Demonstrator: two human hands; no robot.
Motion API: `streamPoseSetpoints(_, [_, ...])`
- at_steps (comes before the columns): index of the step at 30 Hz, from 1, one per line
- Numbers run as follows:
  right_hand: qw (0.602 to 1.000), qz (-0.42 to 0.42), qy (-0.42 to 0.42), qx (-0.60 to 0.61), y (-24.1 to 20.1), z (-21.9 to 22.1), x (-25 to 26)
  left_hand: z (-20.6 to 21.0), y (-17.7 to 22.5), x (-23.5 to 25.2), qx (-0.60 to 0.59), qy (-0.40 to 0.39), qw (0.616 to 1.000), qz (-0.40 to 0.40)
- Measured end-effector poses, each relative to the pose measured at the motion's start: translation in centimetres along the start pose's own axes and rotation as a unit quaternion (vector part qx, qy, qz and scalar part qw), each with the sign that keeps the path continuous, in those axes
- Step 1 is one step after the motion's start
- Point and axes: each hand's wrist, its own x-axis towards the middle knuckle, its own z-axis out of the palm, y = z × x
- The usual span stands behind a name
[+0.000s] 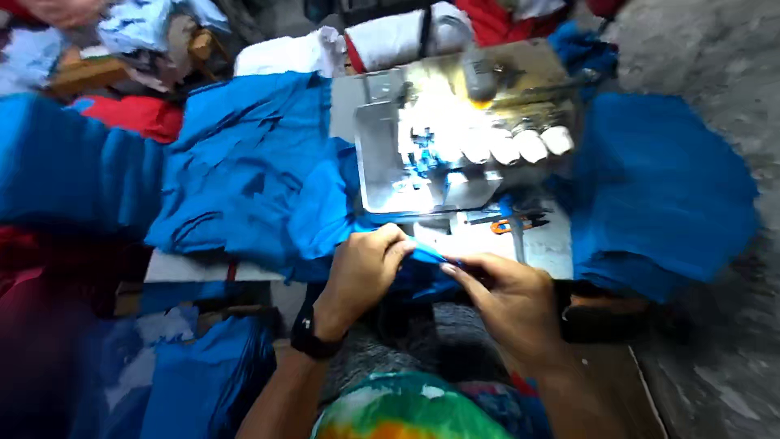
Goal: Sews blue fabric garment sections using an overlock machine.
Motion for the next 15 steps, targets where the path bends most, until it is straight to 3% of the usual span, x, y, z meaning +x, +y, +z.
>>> streamPoseSetpoints(3, [0.997,-0.003,-0.028,0.070,-2.0,0.0,-3.9,-1.9,-0.2,-4.8,0.013,0.067,0.997,0.045])
streamPoseSetpoints(6, [0.948,0.070,-0.112,0.289,-3.7,0.9,-6.0,-3.3,1.6,-8.4,-0.020,0.145,0.985,0.086])
streamPoseSetpoints(8, [0.866,0.158,-0.167,0.444,-2.7,3.0,-5.8,-4.1,2.6,-9.3,-0.062,0.080,0.984,0.145])
streamPoseSetpoints(10, [0.743,0.264,-0.194,0.585,-1.2,5.6,-5.4,-4.0,2.0,-9.6,-0.072,-0.093,0.975,0.187])
streamPoseSetpoints(11, [0.698,0.307,-0.207,0.613,-0.8,6.5,-5.4,-3.8,1.5,-10.5,-0.085,-0.140,0.966,0.199])
streamPoseSetpoints(12, [0.683,0.329,-0.224,0.613,-0.7,7.1,-5.6,-3.9,0.8,-11.9,-0.126,-0.130,0.964,0.193])
streamPoseSetpoints(13, [0.696,0.333,-0.234,0.592,-0.9,7.4,-6.0,-4.1,-0.2,-13.8,-0.188,-0.075,0.966,0.161])
streamPoseSetpoints(15, [0.752,0.355,-0.207,0.515,-2.1,7.8,-7.2,-2.6,-2.8,-16.5,-0.261,0.112,0.959,0.016])
